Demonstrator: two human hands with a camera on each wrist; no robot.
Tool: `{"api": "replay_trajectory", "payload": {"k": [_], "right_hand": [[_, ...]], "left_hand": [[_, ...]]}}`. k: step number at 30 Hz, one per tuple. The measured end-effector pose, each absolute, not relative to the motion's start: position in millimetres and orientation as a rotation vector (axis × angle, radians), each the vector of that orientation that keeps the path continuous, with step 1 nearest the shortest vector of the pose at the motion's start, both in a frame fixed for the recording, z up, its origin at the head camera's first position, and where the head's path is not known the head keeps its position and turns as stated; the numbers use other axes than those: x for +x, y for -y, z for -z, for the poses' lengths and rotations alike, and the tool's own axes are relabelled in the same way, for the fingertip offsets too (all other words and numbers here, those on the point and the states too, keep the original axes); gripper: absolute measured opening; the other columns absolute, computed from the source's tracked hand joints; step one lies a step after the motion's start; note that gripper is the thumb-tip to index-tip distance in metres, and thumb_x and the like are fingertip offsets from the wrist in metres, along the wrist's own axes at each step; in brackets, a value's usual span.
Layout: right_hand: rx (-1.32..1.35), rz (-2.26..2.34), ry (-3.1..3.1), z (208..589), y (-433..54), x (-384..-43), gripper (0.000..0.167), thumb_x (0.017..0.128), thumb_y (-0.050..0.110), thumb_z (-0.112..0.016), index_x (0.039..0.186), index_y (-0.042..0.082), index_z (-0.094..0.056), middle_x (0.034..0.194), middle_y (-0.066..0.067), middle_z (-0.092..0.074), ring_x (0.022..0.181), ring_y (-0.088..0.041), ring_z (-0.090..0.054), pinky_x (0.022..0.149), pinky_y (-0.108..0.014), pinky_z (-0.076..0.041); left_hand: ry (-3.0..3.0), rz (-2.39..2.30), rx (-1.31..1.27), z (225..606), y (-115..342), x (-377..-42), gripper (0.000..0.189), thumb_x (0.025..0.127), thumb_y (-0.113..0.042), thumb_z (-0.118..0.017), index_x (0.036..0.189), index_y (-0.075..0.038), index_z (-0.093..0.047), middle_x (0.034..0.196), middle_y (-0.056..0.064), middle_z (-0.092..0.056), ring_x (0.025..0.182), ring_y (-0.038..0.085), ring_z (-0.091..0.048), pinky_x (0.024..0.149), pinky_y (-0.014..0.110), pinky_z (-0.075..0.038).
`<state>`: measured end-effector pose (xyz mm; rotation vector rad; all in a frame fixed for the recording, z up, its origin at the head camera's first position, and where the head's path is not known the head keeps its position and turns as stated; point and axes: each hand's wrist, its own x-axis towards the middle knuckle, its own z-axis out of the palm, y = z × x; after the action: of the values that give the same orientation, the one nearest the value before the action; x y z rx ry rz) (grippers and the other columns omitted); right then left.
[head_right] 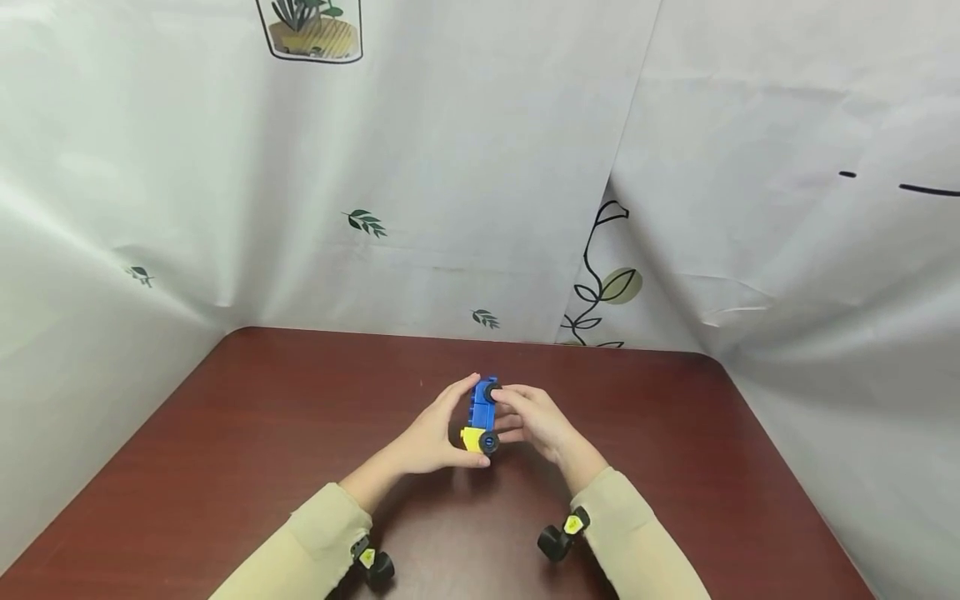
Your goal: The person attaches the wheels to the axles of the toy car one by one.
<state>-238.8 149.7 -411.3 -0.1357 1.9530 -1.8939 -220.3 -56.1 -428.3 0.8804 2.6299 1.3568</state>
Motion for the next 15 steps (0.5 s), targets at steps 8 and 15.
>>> {"api": "replay_trajectory", "payload": {"k": [8, 15], "right_hand": [[-0.160, 1.869, -2.114, 410.0, -150.1, -236.9, 0.054, 0.089, 0.029, -0.065, 0.130, 0.001, -0.044, 0.111, -0.017, -0.064, 0.083, -0.022, -0.070, 0.076, -0.042, -0.058], [-0.343, 1.834, -2.247, 404.2, -151.7, -236.2, 0.048, 0.088, 0.020, -0.066, 0.125, -0.001, -0.044, 0.120, -0.027, -0.059, 0.093, -0.024, -0.068, 0.080, -0.049, -0.056]], "left_hand": [[-2.419, -1.523, 0.785, 427.8, 61.5, -222.6, 0.098, 0.077, -0.040, -0.076, 0.151, -0.022, -0.014, 0.149, 0.005, -0.036, 0.136, 0.023, -0.041, 0.105, 0.045, -0.042], [-2.355, -1.560, 0.599, 422.3, 64.7, -226.9, 0.081, 0.085, -0.048, -0.065, 0.147, -0.011, -0.028, 0.141, 0.011, -0.047, 0.128, 0.027, -0.049, 0.103, 0.044, -0.043]]}}
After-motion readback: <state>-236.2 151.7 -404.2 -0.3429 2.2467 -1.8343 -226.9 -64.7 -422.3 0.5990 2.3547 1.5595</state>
